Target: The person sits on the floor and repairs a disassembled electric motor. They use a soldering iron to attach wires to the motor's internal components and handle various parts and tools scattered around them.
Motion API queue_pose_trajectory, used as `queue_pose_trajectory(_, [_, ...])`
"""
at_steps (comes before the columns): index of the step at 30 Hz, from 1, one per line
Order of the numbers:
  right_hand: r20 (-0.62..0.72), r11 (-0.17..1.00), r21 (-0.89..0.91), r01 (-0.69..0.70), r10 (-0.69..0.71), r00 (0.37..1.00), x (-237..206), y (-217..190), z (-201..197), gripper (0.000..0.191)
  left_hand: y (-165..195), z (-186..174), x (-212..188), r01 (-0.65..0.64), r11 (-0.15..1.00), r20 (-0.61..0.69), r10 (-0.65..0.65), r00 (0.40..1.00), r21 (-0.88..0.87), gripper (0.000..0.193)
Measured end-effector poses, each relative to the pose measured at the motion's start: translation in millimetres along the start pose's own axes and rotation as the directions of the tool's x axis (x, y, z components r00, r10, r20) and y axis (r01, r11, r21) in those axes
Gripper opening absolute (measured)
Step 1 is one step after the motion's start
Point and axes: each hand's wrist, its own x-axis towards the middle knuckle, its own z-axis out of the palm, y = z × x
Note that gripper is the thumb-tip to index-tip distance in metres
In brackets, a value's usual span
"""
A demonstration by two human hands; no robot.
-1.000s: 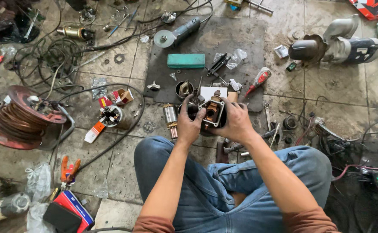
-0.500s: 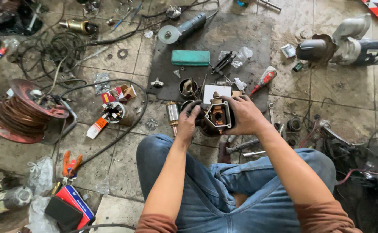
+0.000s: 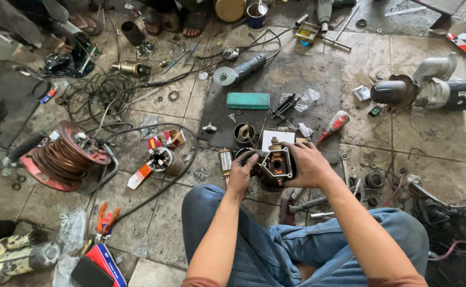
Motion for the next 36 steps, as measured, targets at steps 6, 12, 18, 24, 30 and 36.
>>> queue_pose_trajectory(6, [0.005,1.000,0.020,-0.004,0.004,1.000,0,-4,-5,0.112,1,1,1,0.013,1.000,-0.029,-0.014,0.999,-0.008,0.028])
queue_pose_trajectory(12, [-0.024,0.999,0.045,0.030,-0.029,0.999,-2,1,-5,0.112,1,5,2,0.002,1.000,-0.023,-0.002,1.000,0.000,0.026])
queue_pose_trajectory(18, [-0.036,0.999,0.023,0.023,-0.022,0.999,-3,3,-8,0.110,1,10,2,0.030,0.999,-0.043,-0.031,0.999,-0.009,0.025])
queue_pose_trajectory(24, [-0.009,1.000,0.026,0.007,-0.007,1.000,-5,1,-12,0.110,2,13,2,0.010,1.000,-0.045,-0.010,0.999,0.001,0.025])
queue_pose_trajectory(30, [-0.027,1.000,0.026,0.010,-0.009,1.000,-6,1,-12,0.109,3,13,0,0.022,0.999,-0.043,-0.021,0.999,0.025,0.026])
queue_pose_trajectory(36, [-0.029,0.999,0.024,0.023,-0.022,0.999,-5,3,-10,0.109,3,14,0,0.012,0.999,-0.041,-0.010,0.999,0.051,0.027])
